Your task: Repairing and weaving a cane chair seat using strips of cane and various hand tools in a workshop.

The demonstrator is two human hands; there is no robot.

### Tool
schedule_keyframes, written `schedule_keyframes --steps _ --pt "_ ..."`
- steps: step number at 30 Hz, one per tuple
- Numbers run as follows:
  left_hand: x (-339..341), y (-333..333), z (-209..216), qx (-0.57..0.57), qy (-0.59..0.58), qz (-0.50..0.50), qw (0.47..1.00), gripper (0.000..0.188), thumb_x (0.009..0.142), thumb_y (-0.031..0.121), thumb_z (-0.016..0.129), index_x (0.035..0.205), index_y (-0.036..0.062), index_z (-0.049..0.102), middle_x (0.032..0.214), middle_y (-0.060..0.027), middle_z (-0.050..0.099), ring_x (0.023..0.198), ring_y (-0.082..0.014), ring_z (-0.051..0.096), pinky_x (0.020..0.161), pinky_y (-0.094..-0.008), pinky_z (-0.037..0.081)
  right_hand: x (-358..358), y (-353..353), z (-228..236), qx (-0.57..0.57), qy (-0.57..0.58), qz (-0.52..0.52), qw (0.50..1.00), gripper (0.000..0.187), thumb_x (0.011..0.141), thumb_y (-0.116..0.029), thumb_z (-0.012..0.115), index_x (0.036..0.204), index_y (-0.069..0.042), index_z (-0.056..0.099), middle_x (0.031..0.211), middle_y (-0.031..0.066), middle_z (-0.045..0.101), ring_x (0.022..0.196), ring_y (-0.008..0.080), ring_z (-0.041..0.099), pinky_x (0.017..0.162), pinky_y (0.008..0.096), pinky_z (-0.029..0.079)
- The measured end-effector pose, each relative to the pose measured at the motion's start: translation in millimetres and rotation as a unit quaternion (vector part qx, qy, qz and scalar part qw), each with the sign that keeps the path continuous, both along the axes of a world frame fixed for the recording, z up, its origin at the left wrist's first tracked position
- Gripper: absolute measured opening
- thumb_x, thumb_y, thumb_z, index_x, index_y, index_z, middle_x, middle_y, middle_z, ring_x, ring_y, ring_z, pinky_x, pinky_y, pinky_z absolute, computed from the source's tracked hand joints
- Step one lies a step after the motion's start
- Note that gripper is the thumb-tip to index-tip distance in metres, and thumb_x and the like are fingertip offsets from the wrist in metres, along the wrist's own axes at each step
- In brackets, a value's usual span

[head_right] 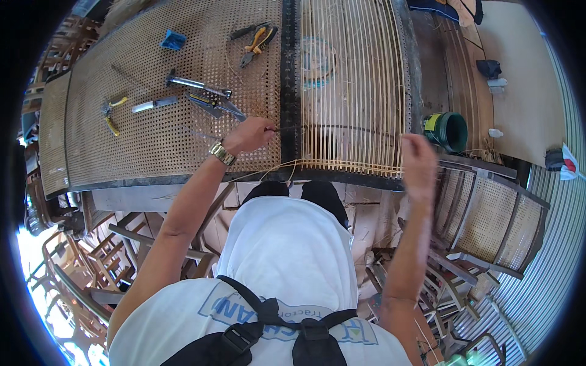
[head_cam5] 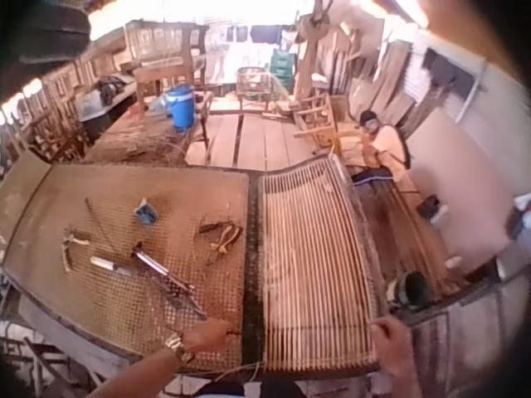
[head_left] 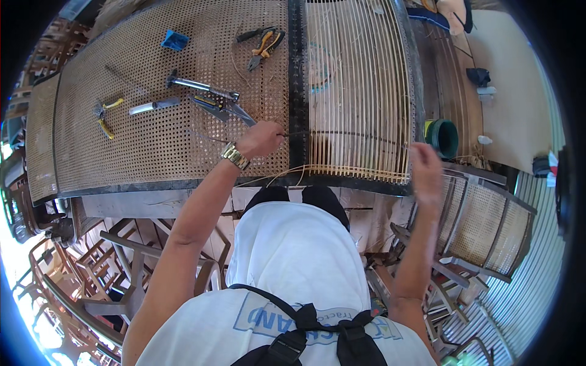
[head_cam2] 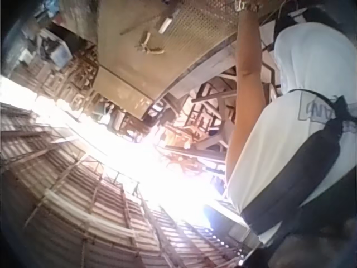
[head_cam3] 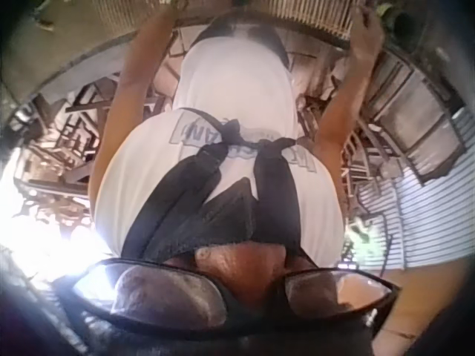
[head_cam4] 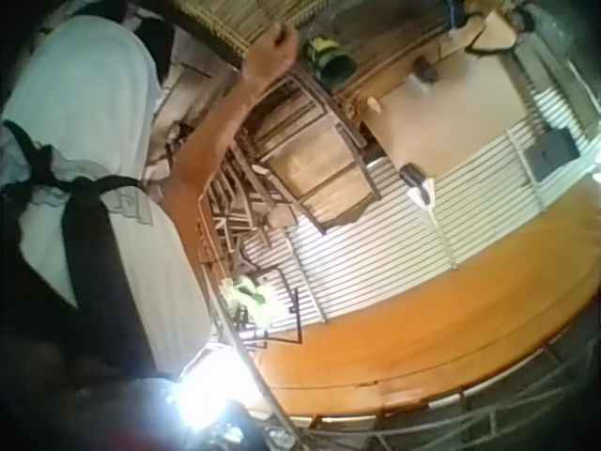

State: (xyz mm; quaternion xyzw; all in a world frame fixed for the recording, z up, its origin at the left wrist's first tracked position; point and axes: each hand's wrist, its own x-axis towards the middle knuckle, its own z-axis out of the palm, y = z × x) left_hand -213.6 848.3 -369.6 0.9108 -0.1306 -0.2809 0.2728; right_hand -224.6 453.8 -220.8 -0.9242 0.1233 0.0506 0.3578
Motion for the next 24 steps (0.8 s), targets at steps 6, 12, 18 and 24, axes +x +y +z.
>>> schedule_keyframes --steps 6,12,18,24 --pt "-8 7 22 0.051 -0.033 0.047 0.997 0.027 0.095 0.026 0.065 0.102 0.0015 0.073 0.085 -0.0164 0.074 0.083 -0.0328 0.073 0.076 -0.0423 0.055 -47 120 -110 0.193 0.064 0.071 0.976 0.017 0.1 -0.018 0.064 0.099 -0.002 0.07 0.078 -0.001 0.059 0.072 0.0085 0.052 0.066 0.0273 0.046" --pt "-8 26 24 -0.052 0.048 0.045 0.996 0.024 0.097 0.02 0.063 0.102 -0.0011 0.072 0.077 -0.0129 0.073 0.072 -0.0207 0.072 0.067 -0.0344 0.054 -63 183 -141 0.244 0.071 0.088 0.963 0.016 0.099 -0.017 0.062 0.099 -0.002 0.068 0.075 0.0076 0.062 0.069 0.0169 0.058 0.065 0.0326 0.049" --pt "-16 34 34 -0.084 0.042 0.073 0.993 0.024 0.098 0.02 0.061 0.103 -0.0013 0.072 0.075 -0.0115 0.072 0.067 -0.0188 0.069 0.063 -0.0335 0.053 -60 207 -148 0.228 0.033 0.086 0.969 0.018 0.097 -0.018 0.061 0.092 -0.002 0.067 0.075 0.0171 0.066 0.067 0.0272 0.066 0.065 0.039 0.052" --pt "-18 27 41 -0.07 -0.004 0.063 0.996 0.025 0.097 0.021 0.062 0.106 0.0007 0.073 0.075 -0.0137 0.07 0.064 -0.0228 0.067 0.063 -0.0358 0.051 -50 216 -149 0.189 0.021 0.06 0.98 0.021 0.094 -0.021 0.062 0.091 -0.002 0.068 0.072 0.0197 0.067 0.067 0.0342 0.069 0.065 0.0431 0.053"
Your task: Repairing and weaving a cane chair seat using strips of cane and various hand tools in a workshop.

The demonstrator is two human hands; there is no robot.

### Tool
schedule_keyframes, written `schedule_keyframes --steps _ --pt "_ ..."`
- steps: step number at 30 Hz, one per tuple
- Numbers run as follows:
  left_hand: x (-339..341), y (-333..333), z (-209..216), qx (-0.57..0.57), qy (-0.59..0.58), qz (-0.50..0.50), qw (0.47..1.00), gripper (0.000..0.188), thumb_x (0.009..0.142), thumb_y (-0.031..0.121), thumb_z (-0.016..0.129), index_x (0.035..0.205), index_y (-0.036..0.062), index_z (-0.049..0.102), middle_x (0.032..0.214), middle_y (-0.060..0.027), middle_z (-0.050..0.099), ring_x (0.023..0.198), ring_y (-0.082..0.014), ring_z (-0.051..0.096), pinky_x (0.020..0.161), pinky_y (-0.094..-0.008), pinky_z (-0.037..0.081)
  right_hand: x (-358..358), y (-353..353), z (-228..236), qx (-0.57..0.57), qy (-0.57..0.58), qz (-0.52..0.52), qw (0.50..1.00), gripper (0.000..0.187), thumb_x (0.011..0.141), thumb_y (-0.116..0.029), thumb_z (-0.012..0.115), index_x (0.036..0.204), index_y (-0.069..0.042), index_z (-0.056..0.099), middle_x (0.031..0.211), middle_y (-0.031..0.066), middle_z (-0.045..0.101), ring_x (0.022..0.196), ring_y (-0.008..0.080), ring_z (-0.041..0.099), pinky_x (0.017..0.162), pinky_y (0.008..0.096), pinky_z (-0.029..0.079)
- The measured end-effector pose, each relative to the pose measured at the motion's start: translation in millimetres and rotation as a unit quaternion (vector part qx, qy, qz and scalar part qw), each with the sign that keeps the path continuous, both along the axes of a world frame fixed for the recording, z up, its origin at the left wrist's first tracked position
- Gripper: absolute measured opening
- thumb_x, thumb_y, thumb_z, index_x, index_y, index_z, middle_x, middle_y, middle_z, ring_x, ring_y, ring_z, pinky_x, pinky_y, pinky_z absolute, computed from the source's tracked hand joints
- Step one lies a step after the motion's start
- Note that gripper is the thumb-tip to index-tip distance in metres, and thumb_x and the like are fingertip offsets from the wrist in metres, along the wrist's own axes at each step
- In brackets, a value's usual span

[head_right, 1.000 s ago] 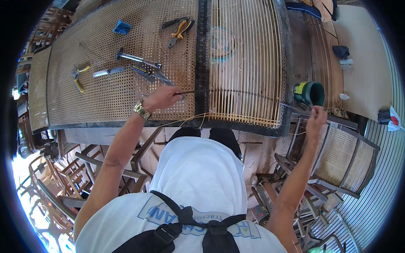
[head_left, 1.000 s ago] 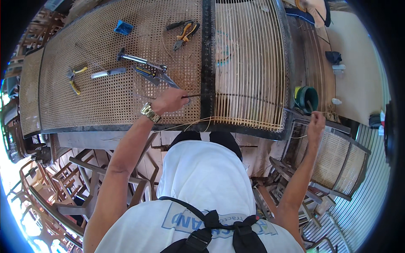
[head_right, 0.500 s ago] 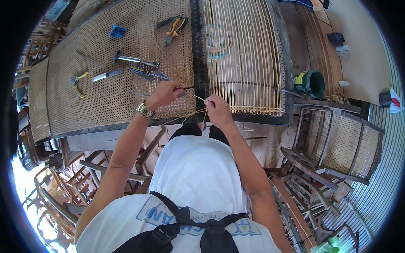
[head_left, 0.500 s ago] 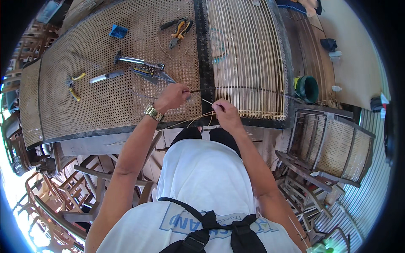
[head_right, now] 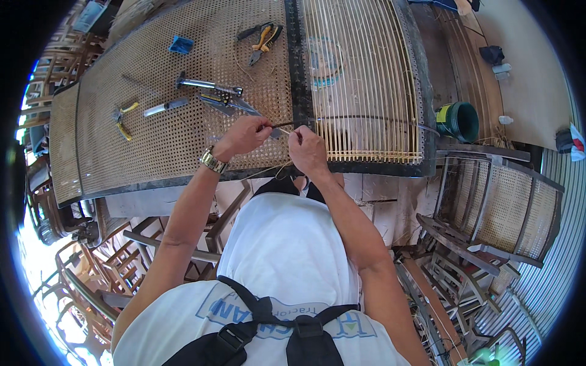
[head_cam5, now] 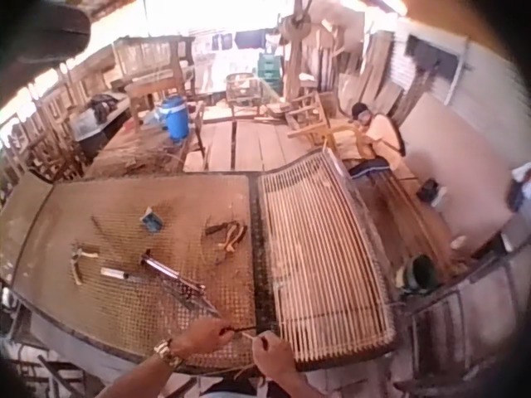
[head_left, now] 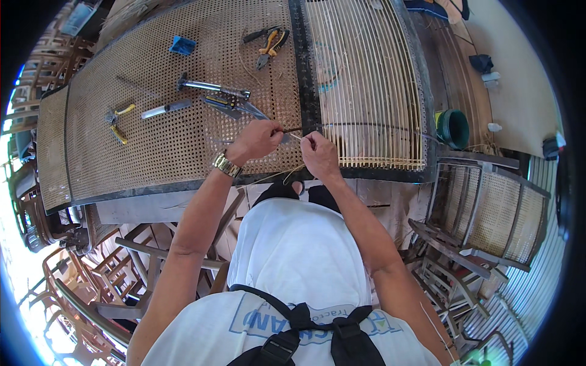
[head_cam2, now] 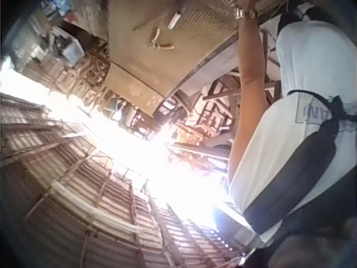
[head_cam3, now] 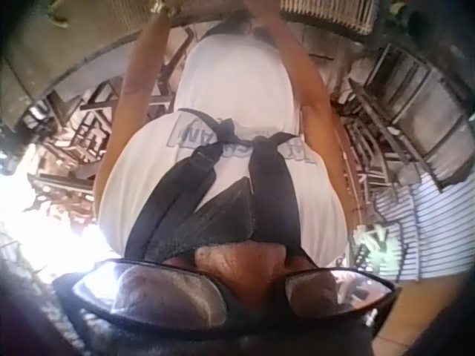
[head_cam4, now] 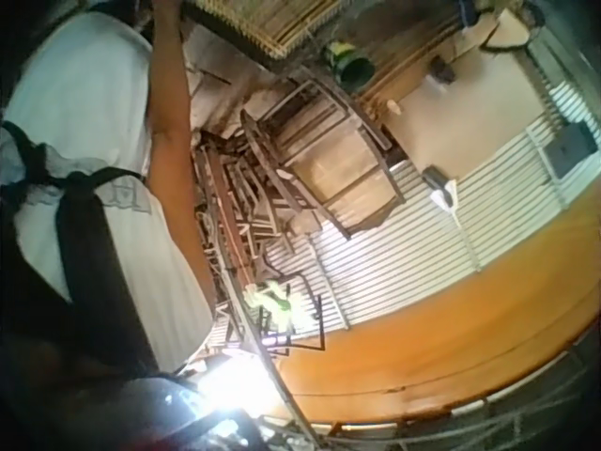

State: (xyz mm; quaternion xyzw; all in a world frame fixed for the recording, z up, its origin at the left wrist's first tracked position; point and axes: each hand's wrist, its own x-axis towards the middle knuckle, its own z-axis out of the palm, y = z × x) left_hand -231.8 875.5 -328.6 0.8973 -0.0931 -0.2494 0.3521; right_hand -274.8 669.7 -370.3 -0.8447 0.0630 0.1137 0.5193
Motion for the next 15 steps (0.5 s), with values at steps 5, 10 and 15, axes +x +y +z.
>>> schedule_keyframes --steps 5,10,15 --pt "-1.9 -0.5 -2.6 0.005 -0.017 0.009 1.0 0.027 0.095 0.023 0.062 0.106 0.0011 0.073 0.078 -0.0172 0.07 0.067 -0.0289 0.067 0.064 -0.0385 0.051 3.5 5.0 2.1 -0.007 -0.007 -0.005 1.0 0.019 0.094 -0.019 0.06 0.088 -0.002 0.067 0.071 0.0203 0.067 0.068 0.0378 0.069 0.063 0.0455 0.053" --pt "-4.5 -5.4 1.5 0.006 -0.015 0.026 1.0 0.027 0.094 0.023 0.062 0.105 0.0015 0.073 0.08 -0.0187 0.07 0.071 -0.0317 0.068 0.066 -0.0398 0.052 3.6 6.0 -2.4 -0.016 -0.009 -0.013 1.0 0.018 0.094 -0.019 0.06 0.087 -0.003 0.066 0.07 0.0202 0.066 0.066 0.0378 0.069 0.062 0.0455 0.053" --pt "-7.8 -5.7 -0.5 0.004 -0.008 0.027 1.0 0.026 0.094 0.023 0.063 0.106 0.0024 0.073 0.081 -0.0194 0.07 0.072 -0.0334 0.068 0.067 -0.0409 0.052 4.0 10.6 4.3 0.001 -0.012 0.004 1.0 0.018 0.094 -0.019 0.06 0.088 -0.003 0.066 0.072 0.021 0.066 0.067 0.0387 0.068 0.063 0.0462 0.053"
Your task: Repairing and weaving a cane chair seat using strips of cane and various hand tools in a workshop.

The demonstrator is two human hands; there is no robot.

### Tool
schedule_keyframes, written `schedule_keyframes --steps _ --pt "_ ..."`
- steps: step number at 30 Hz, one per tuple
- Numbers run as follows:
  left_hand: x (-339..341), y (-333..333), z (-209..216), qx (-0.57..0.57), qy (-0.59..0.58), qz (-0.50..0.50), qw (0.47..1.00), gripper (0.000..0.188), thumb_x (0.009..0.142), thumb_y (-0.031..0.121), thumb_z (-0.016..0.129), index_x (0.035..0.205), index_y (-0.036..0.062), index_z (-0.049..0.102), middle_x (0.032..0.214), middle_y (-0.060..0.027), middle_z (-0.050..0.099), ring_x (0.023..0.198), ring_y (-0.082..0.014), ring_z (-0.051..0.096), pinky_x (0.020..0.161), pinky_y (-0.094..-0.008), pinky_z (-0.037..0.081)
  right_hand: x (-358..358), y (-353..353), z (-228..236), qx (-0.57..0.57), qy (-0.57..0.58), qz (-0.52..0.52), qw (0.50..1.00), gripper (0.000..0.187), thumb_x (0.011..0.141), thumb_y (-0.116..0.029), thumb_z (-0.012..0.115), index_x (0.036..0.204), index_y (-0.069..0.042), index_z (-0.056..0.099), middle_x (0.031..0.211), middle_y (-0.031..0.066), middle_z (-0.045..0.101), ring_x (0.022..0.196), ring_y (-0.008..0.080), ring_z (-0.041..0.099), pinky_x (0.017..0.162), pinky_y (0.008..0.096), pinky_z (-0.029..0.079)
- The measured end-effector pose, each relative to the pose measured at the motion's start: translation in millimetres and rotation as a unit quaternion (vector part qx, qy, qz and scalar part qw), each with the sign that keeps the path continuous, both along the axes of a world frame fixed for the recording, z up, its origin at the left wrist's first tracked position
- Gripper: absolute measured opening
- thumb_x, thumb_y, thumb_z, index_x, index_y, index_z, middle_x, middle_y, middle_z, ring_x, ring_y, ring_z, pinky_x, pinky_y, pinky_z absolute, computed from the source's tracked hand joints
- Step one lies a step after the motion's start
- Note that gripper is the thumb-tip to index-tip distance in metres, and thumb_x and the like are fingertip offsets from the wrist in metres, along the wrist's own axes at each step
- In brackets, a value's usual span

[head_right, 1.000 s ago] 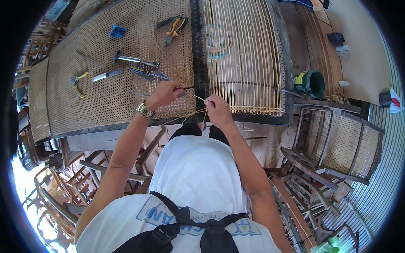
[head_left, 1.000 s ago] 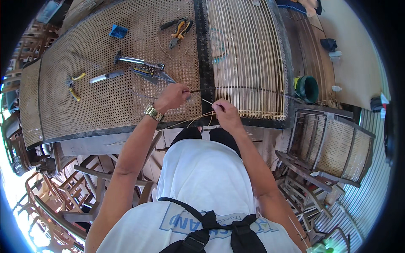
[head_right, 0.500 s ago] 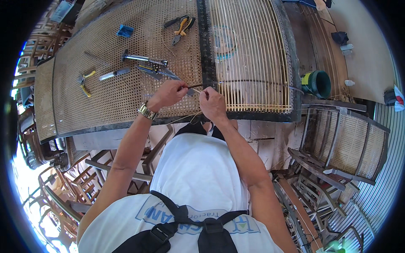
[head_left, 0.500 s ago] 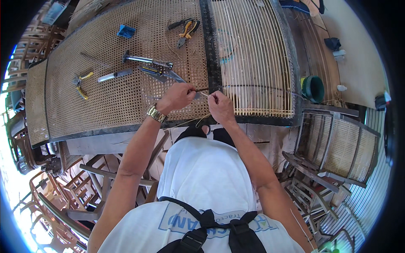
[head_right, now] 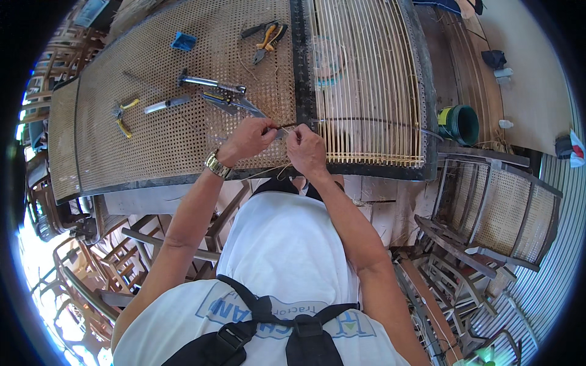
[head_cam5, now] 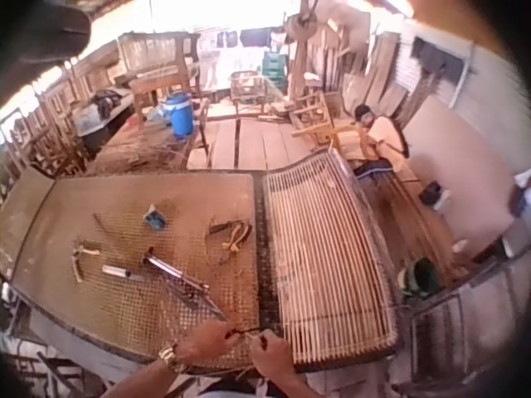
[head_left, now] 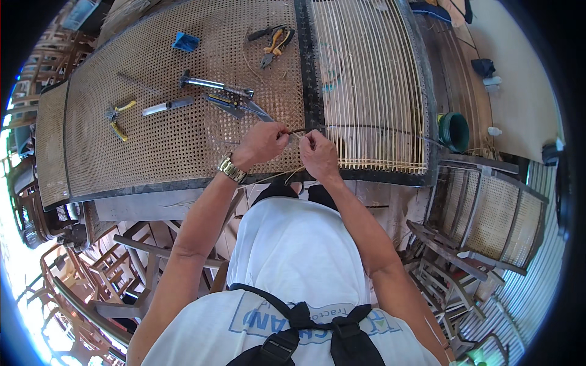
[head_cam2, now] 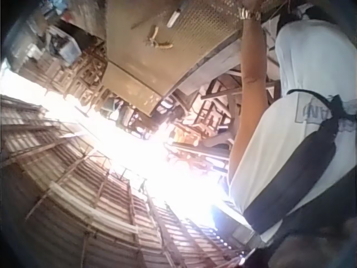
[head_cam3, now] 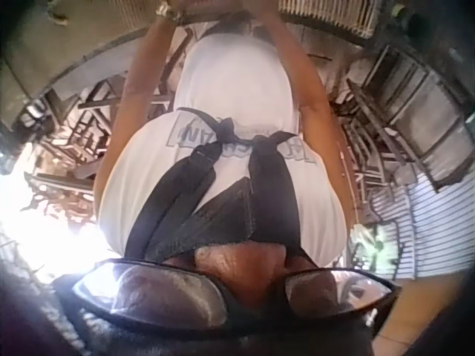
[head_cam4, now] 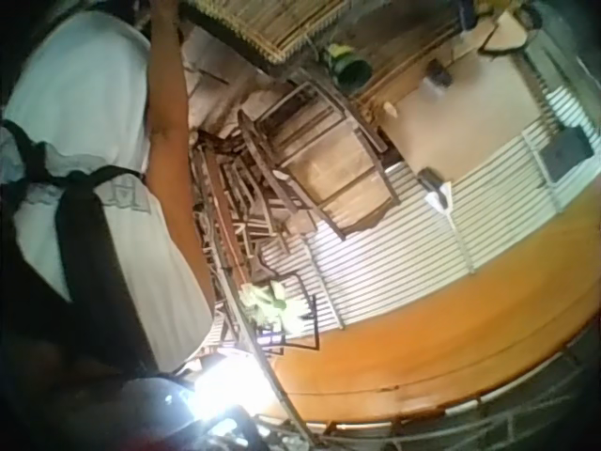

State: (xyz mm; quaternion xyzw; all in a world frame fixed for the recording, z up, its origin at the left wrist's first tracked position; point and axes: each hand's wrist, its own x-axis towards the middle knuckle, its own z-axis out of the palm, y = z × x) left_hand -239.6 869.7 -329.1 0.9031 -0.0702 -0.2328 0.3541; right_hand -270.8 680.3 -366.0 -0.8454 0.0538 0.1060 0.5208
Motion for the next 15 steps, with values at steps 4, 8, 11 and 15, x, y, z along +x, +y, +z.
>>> schedule_keyframes --steps 4,8,11,15 --pt "-5 -4 5 -0.007 -0.034 0.004 0.999 0.026 0.093 0.023 0.063 0.105 0.0025 0.073 0.082 -0.0203 0.07 0.072 -0.0359 0.068 0.068 -0.042 0.053 2 5 -1 -0.016 -0.006 0.008 1.0 0.019 0.095 -0.02 0.06 0.09 -0.003 0.066 0.075 0.0228 0.067 0.072 0.0416 0.069 0.066 0.0494 0.053" --pt "-17 -13 5 -0.006 -0.043 -0.01 0.999 0.025 0.095 0.023 0.061 0.105 0.0031 0.072 0.082 -0.0215 0.069 0.074 -0.0381 0.068 0.067 -0.0458 0.052 2 10 -9 -0.028 -0.006 0.03 0.999 0.021 0.098 -0.02 0.061 0.096 0.0 0.066 0.072 0.0172 0.065 0.062 0.0255 0.065 0.062 0.0385 0.052" --pt "-16 -11 0 0.032 -0.052 0.0 0.998 0.024 0.097 0.021 0.057 0.108 0.0037 0.07 0.081 -0.0219 0.069 0.076 -0.0382 0.069 0.067 -0.0481 0.052 -2 9 -5 0.023 -0.011 0.03 0.999 0.019 0.098 -0.02 0.058 0.096 -0.002 0.063 0.083 0.0255 0.068 0.08 0.0459 0.067 0.07 0.0517 0.053" --pt "-13 -11 6 -0.019 -0.011 0.07 0.997 0.027 0.099 0.019 0.053 0.116 0.0039 0.068 0.079 -0.0218 0.07 0.074 -0.0361 0.071 0.067 -0.0463 0.054 -6 -3 10 -0.038 -0.009 0.071 0.997 0.019 0.099 -0.019 0.057 0.099 -0.001 0.062 0.087 0.0267 0.068 0.084 0.0466 0.067 0.072 0.0519 0.053"
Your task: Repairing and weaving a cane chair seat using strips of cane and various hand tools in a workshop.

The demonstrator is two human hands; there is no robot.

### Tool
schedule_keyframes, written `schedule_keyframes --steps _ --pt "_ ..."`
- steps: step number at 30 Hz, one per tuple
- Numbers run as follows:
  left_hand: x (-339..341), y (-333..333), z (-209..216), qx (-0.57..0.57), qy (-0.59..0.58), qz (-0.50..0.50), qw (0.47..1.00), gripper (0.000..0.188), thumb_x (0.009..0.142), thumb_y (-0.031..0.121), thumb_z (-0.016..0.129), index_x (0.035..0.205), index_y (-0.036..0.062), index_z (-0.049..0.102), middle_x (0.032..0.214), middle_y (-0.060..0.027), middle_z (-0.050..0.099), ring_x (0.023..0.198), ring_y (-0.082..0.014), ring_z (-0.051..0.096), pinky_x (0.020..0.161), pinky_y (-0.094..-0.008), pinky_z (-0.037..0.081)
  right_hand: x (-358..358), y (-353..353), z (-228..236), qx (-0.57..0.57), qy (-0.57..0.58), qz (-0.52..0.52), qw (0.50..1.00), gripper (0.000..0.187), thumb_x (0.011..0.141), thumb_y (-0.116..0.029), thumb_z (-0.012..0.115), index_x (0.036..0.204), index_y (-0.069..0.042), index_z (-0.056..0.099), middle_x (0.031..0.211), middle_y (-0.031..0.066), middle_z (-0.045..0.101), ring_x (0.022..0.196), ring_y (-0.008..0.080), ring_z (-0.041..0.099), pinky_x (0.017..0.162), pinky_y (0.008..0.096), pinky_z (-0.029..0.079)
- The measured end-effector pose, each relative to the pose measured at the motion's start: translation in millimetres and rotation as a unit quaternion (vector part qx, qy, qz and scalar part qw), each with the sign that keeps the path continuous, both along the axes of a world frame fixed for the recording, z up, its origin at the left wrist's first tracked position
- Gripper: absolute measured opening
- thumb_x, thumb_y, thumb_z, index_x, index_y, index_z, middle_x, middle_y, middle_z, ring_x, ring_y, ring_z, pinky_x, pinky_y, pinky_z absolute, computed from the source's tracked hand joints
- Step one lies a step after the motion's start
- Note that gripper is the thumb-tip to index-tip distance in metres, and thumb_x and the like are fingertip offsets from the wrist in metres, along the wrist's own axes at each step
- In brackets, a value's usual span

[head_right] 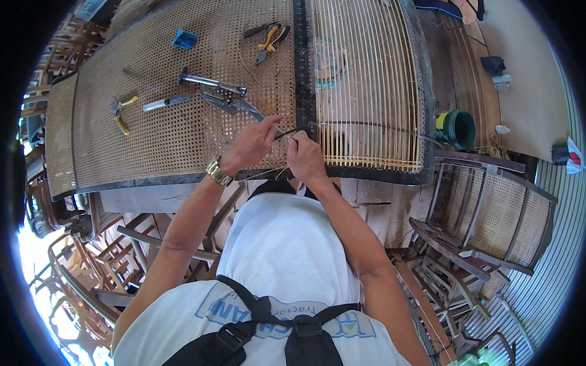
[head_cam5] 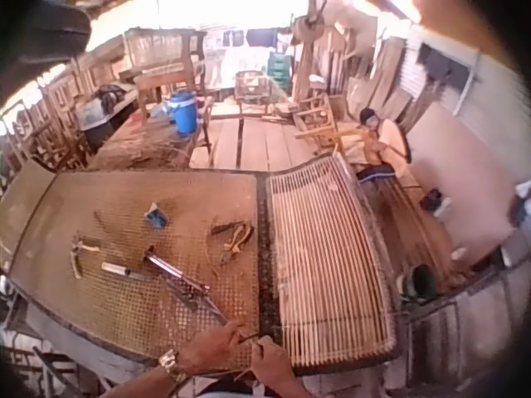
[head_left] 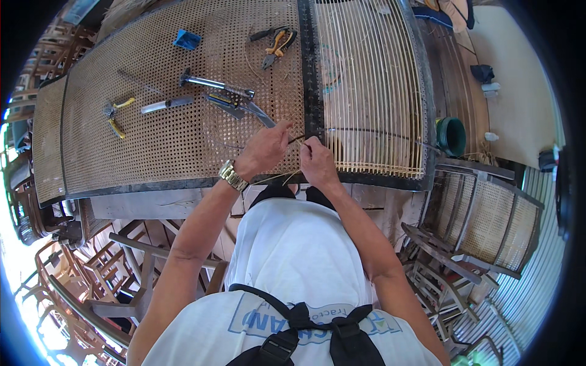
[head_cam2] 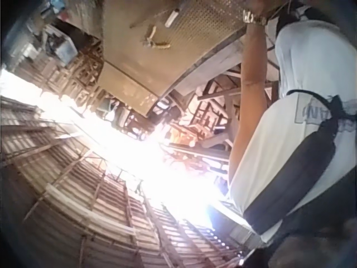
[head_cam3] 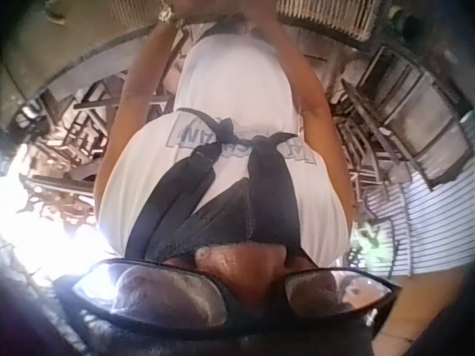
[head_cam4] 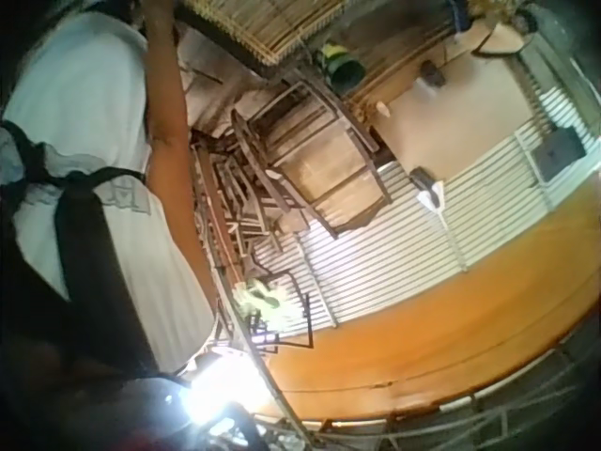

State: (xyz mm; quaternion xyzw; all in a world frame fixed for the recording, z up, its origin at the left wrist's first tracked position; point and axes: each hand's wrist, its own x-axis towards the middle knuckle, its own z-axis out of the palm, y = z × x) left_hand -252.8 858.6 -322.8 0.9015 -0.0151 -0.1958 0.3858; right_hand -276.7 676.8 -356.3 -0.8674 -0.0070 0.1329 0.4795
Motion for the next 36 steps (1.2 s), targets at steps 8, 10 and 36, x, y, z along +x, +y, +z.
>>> schedule_keyframes --steps 8,10,36 --pt "20 5 -12 -0.134 0.189 -0.067 0.97 0.028 0.1 0.02 0.054 0.118 0.0021 0.066 0.093 -0.0184 0.073 0.074 -0.029 0.075 0.073 -0.0389 0.057 14 12 -13 -0.043 0.038 0.041 0.998 0.022 0.098 -0.019 0.054 0.109 -0.004 0.066 0.104 0.0244 0.069 0.097 0.0449 0.067 0.086 0.051 0.055" --pt "19 6 -12 -0.143 0.19 -0.085 0.968 0.028 0.101 0.022 0.054 0.117 0.0018 0.066 0.089 -0.0158 0.074 0.073 -0.0252 0.075 0.072 -0.0373 0.057 12 6 1 -0.055 0.08 0.016 0.995 0.025 0.099 -0.022 0.053 0.109 -0.003 0.066 0.107 0.0246 0.069 0.097 0.0458 0.067 0.085 0.0514 0.054" --pt "28 -61 10 0.222 0.058 -0.101 0.968 0.02 0.094 0.024 0.063 0.1 0.0078 0.073 0.088 -0.0146 0.074 0.091 -0.0337 0.071 0.079 -0.0462 0.055 113 -454 101 -0.135 0.061 0.111 0.983 0.029 0.094 -0.025 0.07 0.082 0.0 0.059 0.069 0.0005 0.046 0.067 0.0103 0.043 0.062 0.0282 0.038"
